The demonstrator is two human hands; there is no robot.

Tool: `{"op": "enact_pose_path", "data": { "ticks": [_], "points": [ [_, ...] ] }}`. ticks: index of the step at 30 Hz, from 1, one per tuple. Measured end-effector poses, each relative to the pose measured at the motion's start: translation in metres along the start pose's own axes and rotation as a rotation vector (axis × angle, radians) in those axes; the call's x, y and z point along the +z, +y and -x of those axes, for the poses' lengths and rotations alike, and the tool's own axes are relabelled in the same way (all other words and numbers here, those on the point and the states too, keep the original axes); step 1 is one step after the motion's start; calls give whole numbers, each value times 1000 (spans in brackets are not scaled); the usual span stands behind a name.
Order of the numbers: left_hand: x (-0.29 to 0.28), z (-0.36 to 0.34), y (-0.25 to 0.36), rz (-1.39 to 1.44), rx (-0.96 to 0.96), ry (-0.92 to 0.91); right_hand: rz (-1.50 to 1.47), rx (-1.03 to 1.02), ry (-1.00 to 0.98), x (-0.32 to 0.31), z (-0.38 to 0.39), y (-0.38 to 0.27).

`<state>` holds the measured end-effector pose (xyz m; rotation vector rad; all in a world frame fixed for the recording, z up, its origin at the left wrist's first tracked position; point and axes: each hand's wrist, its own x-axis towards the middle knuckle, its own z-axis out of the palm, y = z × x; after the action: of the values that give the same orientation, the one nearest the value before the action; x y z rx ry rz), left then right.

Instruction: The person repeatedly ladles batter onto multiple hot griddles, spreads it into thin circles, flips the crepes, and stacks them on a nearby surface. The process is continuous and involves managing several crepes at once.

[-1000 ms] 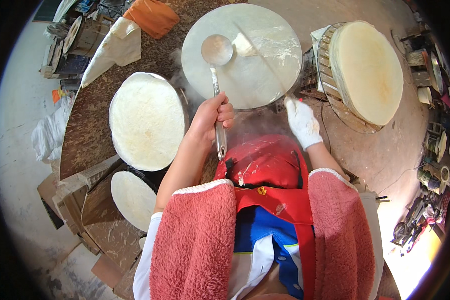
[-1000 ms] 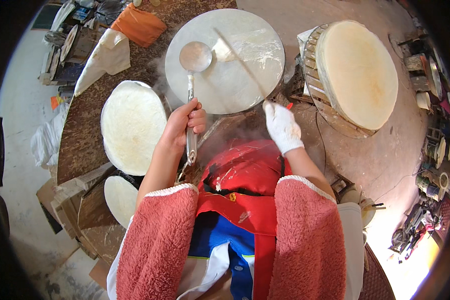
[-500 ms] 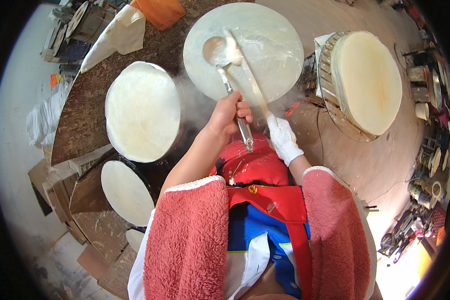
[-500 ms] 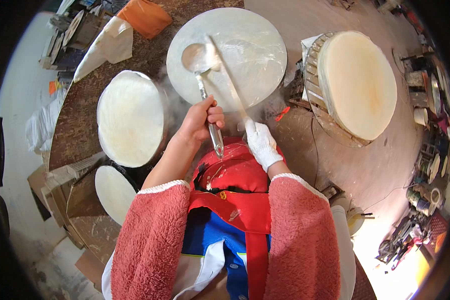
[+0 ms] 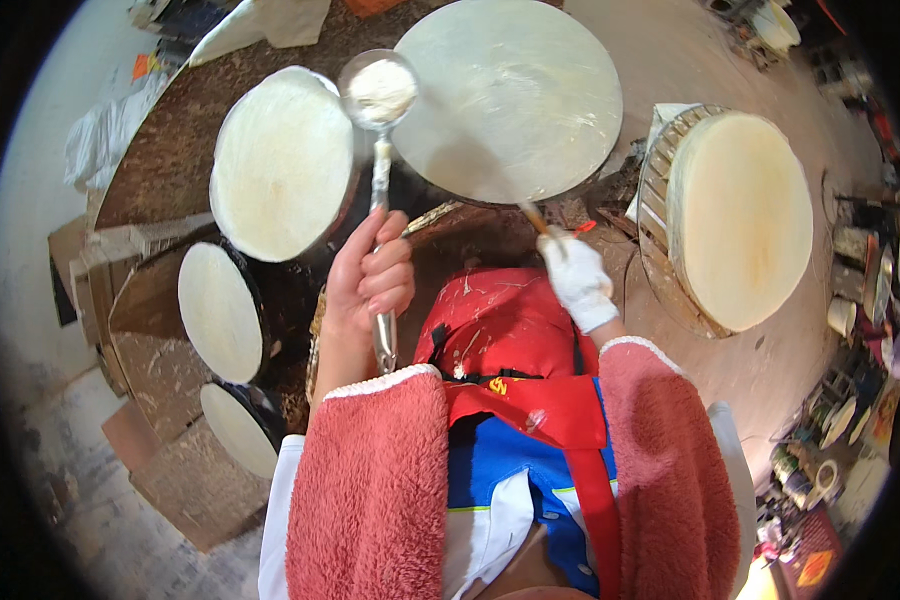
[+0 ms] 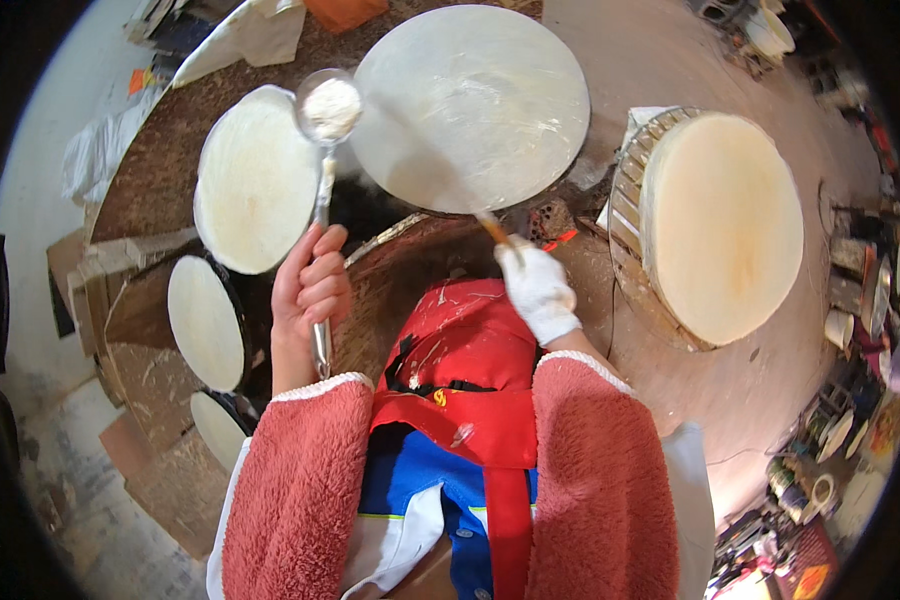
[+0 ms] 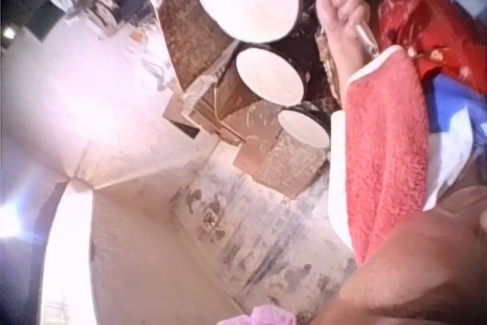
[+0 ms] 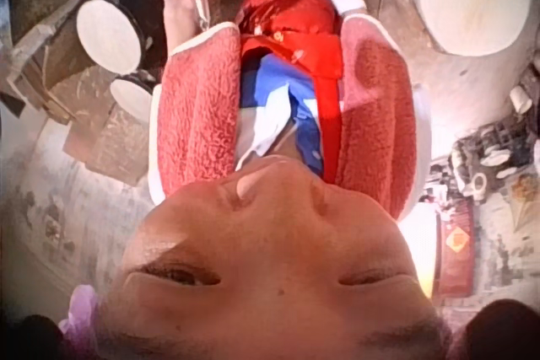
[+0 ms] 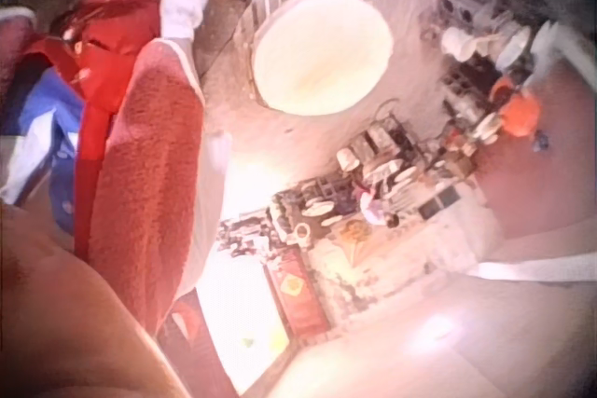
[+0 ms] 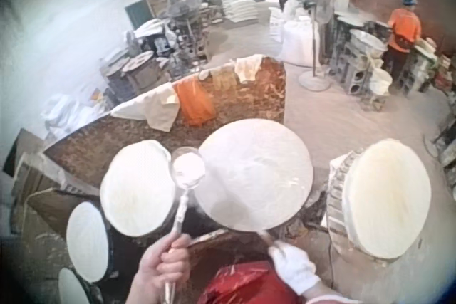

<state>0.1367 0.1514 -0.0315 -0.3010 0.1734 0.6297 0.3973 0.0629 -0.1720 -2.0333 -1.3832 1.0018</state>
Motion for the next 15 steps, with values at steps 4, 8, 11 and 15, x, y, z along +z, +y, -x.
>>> {"op": "enact_pose_path", "data": {
  "ticks": [4,8,11,15],
  "points": [
    [-13,55,-18,-85,283,105,-76,-38,172,-40,-38,60],
    [-29,112,-40,-1,484,130,-510,169,177,-27,-88,76],
    [-37,150,-51,60,623,184,-610,296,60,-14,-96,63],
    [-53,198,-55,109,727,224,-544,321,55,2,-72,37]
  ]
}}
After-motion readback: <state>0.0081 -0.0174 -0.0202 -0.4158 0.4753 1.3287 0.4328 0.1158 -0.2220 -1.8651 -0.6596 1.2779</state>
